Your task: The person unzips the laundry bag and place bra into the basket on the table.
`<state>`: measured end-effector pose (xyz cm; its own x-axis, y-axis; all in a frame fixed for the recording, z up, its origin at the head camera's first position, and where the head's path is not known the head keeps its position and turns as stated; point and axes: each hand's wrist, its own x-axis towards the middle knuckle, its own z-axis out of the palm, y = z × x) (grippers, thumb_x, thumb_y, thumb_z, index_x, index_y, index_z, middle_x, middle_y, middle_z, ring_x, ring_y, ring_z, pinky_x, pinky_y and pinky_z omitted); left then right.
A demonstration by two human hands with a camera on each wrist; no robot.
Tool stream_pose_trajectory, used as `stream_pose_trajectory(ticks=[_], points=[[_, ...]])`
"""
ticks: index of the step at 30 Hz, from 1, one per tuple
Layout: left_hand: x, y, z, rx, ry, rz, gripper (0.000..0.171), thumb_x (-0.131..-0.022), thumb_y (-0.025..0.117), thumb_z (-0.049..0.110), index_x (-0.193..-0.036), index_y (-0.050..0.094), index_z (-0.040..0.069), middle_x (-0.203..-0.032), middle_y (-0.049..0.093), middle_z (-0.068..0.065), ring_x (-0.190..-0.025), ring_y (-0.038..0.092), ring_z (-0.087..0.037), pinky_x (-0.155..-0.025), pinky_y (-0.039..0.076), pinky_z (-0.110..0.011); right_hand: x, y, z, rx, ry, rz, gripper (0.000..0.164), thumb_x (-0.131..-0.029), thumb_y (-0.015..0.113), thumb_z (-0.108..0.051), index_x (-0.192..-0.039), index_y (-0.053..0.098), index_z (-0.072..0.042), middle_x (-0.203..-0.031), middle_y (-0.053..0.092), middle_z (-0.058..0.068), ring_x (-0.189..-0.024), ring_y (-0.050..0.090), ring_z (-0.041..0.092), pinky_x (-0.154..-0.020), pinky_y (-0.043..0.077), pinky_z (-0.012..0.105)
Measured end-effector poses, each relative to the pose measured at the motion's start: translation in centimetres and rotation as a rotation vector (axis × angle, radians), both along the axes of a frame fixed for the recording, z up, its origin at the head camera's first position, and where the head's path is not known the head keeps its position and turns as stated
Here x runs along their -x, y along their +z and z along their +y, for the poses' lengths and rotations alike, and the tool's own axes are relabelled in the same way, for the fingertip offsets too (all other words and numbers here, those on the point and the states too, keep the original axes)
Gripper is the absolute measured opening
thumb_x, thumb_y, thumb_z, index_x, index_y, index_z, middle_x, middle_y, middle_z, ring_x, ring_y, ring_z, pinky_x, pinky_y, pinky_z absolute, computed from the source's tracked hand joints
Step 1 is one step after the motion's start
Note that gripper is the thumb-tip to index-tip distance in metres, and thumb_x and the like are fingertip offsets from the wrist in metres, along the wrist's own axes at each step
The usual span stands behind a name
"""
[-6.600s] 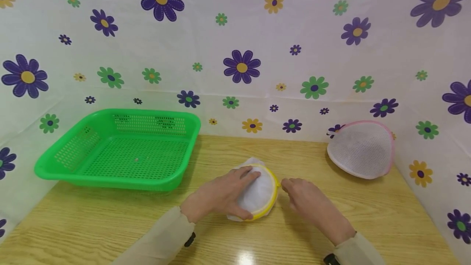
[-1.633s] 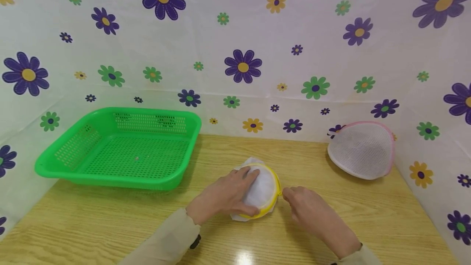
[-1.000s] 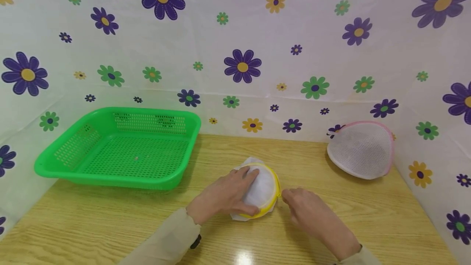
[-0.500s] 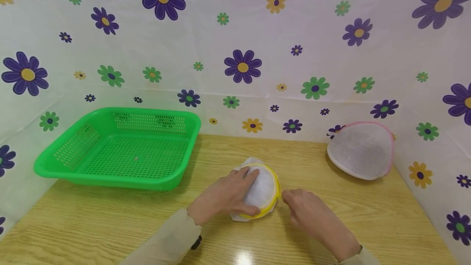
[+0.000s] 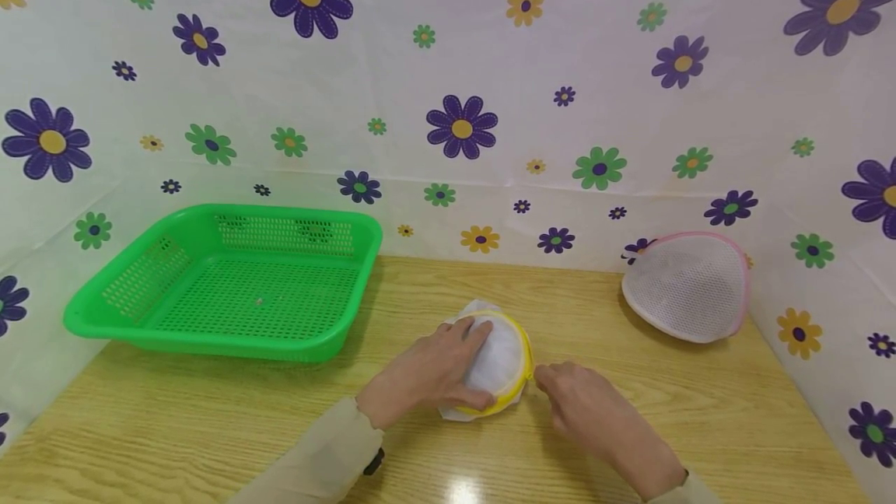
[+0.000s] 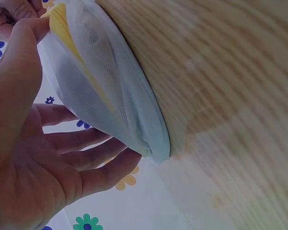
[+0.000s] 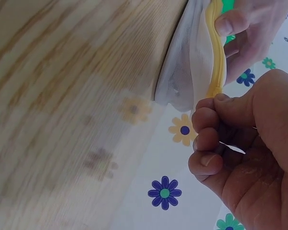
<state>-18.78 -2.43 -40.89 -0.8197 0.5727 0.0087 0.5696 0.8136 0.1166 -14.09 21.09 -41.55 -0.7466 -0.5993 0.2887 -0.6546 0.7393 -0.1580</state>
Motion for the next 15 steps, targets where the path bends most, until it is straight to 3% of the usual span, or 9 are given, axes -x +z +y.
stream_pose_trajectory(ticks=[8,15], points=[[-0.28,-0.23,0.03,0.013,0.018,0.061,0.091,-0.082,0.069,0.067,-0.148,0.044,0.010,-0.134,0.059,-0.013,-0.106,0.064,-0.027,-0.083,0.060,-0.040,-0.11,-0.08,-0.08,0.017,0.028,-0.031,0.035,-0.068,0.063,0.012,-0.077,0.047,-0.018,-0.068,0.039,-0.016,-0.063,0.034,-0.002,-0.055,0.035,0.020],[-0.53,-0.31,0.52,-0.008,0.072,0.041,0.098,-0.081,0.068,0.075,-0.149,0.042,0.010,-0.134,0.057,-0.014,-0.108,0.062,-0.030,-0.083,0.059,-0.043,0.16,-0.18,-0.34,0.035,-0.063,-0.089,0.031,-0.088,0.061,0.004,-0.074,0.046,-0.019,-0.063,0.035,-0.014,-0.058,0.030,-0.002,-0.051,0.032,0.019]])
